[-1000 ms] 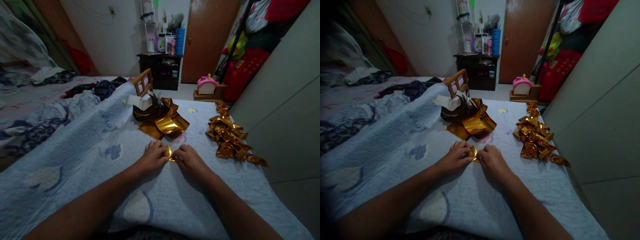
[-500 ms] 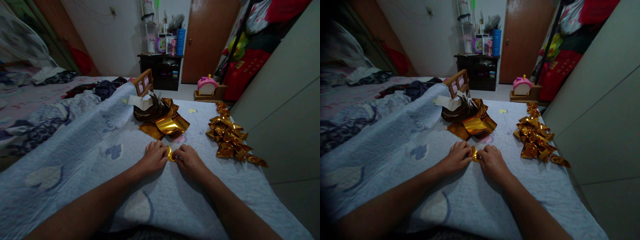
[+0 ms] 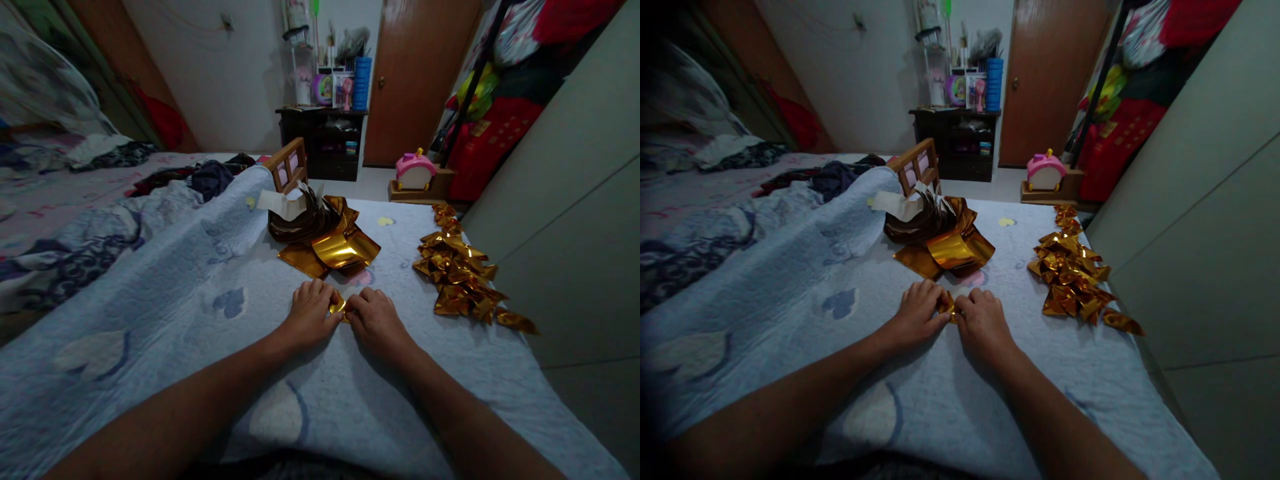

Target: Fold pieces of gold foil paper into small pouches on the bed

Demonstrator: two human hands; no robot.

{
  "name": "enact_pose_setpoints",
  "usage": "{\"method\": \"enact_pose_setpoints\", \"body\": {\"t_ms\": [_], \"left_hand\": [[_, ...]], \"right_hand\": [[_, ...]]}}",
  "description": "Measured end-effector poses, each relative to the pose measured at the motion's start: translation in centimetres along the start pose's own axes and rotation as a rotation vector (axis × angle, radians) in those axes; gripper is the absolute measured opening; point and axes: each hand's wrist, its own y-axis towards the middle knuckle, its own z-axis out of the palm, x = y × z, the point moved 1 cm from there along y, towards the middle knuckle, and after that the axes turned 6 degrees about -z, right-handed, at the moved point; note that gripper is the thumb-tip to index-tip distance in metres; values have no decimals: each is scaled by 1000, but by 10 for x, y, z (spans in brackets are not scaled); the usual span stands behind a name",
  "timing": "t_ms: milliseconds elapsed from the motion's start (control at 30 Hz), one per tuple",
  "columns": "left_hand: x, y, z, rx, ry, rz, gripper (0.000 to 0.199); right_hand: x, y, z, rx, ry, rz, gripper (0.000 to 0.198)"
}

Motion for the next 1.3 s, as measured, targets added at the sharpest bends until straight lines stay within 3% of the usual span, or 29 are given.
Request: {"method": "enact_pose_setpoints", "body": {"t_ms": [300, 567, 800, 900, 1067, 1300], "left_hand": [[-2, 0, -2, 31, 5, -17, 17], [-1, 0, -3, 25, -8, -6, 16], [-2, -2, -4, 24, -34, -26, 18], [0, 0, -4, -1, -88, 3, 29], [5, 6, -2, 19, -236, 165, 61], [5, 6, -6, 34, -413, 235, 74]], "right_hand": [[10, 1, -1, -9, -88, 63, 14], [-4, -7, 1, -92, -89, 50, 49], [-20, -10, 0, -39, -73, 59, 65], [-23, -10, -2, -29, -30, 42, 68], [-28, -9, 0, -76, 31, -13, 71], [-28, -8, 5, -124, 108, -92, 74]]}}
